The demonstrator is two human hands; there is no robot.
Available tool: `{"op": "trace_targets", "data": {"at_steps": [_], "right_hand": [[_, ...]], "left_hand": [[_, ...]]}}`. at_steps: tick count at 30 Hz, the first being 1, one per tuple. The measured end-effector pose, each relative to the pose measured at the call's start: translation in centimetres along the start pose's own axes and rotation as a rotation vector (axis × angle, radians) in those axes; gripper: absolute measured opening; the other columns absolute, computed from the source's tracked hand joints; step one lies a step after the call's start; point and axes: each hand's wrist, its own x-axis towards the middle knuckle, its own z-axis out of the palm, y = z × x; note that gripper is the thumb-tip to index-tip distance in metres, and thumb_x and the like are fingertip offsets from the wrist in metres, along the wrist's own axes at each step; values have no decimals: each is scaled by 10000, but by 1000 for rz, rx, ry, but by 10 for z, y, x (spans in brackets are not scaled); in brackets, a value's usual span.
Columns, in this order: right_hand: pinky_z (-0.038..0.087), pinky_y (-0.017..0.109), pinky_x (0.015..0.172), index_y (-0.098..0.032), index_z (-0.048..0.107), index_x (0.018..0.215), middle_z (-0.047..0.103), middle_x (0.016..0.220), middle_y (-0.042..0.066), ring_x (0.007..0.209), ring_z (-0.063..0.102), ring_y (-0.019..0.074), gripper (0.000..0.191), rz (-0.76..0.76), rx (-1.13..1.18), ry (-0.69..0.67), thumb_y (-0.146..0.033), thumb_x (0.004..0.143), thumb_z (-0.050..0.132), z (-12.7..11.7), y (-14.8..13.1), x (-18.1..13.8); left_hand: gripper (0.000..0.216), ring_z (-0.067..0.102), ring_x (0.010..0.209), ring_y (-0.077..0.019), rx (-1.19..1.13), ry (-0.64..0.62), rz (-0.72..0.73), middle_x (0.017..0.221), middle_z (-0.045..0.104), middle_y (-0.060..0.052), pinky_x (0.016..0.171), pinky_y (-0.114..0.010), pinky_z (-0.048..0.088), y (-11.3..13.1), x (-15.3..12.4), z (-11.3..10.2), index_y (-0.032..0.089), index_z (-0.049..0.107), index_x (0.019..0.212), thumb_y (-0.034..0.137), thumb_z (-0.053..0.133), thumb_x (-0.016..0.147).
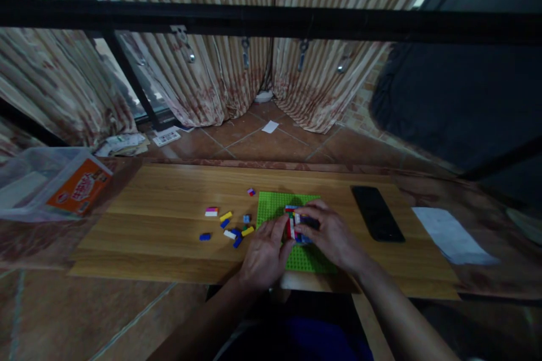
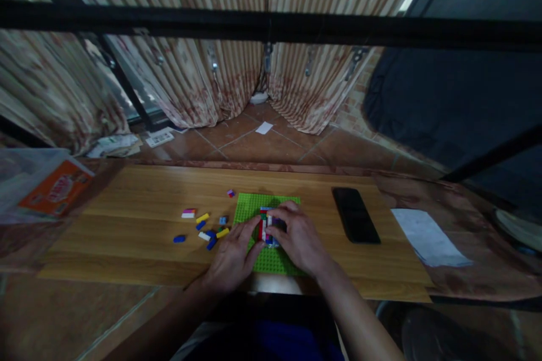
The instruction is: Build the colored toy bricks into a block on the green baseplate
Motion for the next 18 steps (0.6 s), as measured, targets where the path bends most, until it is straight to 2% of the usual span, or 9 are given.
{"op": "trace_targets", "data": {"at_steps": [18], "right_hand": [[471,409,893,-280,729,1040,623,1044,56,982,579,223,194,-31,-65,-8,-312,870,640,5,4,1]], "left_hand": [[434,569,1157,-231,-3,1,-2,1263,604,-105,1001,-435,491,1,0,0,182,406,1359,300,465,946]]}}
